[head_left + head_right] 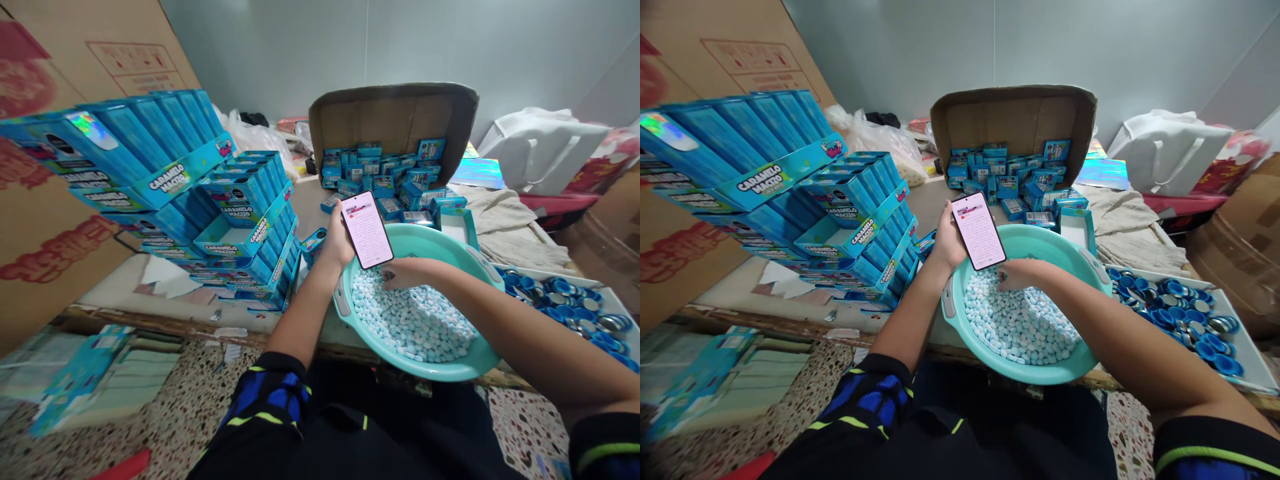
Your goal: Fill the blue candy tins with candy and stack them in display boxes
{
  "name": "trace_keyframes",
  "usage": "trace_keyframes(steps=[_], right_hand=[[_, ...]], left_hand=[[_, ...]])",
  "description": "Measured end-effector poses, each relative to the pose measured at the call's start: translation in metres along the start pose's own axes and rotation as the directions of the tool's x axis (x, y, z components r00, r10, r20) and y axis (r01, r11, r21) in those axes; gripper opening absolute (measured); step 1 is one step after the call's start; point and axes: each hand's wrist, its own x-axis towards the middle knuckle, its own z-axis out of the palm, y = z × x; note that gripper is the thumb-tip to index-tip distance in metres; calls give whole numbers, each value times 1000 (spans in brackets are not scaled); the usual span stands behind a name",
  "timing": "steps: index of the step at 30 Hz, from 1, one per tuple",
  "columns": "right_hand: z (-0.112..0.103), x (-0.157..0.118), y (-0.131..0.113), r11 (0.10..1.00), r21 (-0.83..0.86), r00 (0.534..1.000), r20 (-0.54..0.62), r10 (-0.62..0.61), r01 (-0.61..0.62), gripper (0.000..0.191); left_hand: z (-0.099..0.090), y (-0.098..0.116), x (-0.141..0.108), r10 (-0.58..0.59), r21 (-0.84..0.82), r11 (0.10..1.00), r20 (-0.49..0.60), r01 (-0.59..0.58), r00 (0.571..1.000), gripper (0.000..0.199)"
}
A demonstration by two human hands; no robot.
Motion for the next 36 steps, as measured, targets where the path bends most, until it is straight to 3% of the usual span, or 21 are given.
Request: trace_keyframes(steps=[12, 36], right_hand=[[-8, -10, -12, 999, -31, 1000, 24, 13, -12, 27], [-9, -9, -11, 999, -49, 997, 81, 18, -14, 34]], left_hand=[[-2, 1, 3, 7, 19, 1000, -2, -7, 1000, 62], [-2, 0, 4, 10, 12, 1000, 0, -10, 1000, 59]])
